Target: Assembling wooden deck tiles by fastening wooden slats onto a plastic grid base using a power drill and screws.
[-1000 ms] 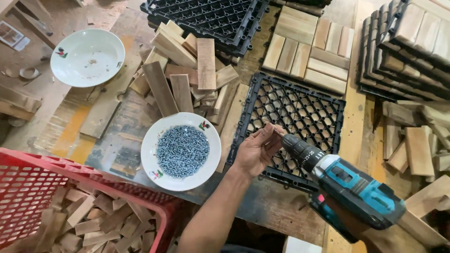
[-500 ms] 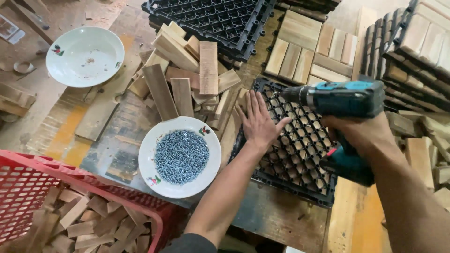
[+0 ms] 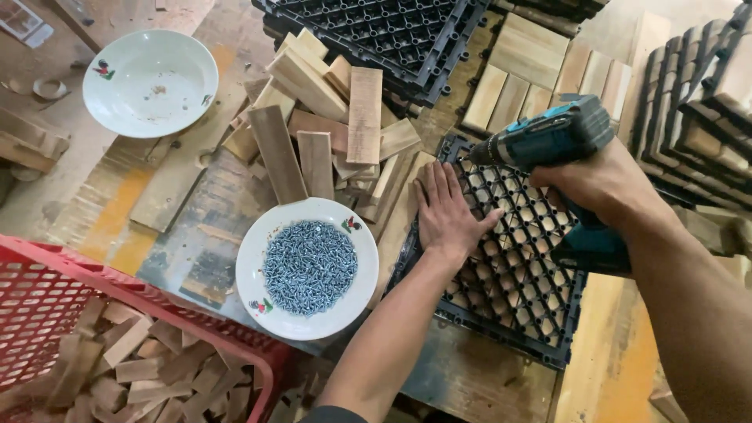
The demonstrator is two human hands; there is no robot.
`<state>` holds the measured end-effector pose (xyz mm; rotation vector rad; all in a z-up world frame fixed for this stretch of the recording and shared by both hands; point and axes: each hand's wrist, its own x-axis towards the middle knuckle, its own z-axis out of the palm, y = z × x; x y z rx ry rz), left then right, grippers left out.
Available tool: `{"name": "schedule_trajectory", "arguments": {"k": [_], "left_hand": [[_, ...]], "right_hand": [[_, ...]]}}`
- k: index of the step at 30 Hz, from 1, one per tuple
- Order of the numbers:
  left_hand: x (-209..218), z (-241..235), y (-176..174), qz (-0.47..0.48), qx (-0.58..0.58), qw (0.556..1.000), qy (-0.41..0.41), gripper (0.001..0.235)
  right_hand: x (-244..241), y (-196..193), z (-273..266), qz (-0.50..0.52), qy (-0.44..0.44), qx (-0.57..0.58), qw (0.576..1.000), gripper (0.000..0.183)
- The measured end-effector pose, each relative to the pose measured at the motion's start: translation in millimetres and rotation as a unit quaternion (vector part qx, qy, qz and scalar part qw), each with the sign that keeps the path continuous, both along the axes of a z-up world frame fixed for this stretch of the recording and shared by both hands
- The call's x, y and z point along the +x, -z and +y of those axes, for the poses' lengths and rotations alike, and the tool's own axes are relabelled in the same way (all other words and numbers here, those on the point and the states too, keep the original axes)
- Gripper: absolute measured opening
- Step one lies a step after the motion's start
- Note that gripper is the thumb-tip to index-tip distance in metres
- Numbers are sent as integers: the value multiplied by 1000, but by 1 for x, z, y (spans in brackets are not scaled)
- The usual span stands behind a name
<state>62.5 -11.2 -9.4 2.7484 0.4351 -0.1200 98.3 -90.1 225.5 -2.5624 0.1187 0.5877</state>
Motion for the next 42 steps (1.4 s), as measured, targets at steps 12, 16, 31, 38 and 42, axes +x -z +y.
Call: {"name": "schedule_trajectory", "arguments": {"k": [12,16,31,38,42], "left_hand": [[1,0,-1,0,-10,1000,-5,131],[7,-8,24,-46,35,998,-27,136],[3,-6,28,-57,65,996,-34,138],[-47,34,-27,-225,-160,961,32,94],[-138,103,-36,-305,-84,947,-46,38]], "right_hand": [[42,-9,25,42,-105,-19,993,35],[46,-13,34,41,-112,-95,988,34],[40,10,36,41,-241,-150,958,41],[-29,12,-37,-108,-20,215,970,15],[-52,10,-85,2,146,182,973,36]]}}
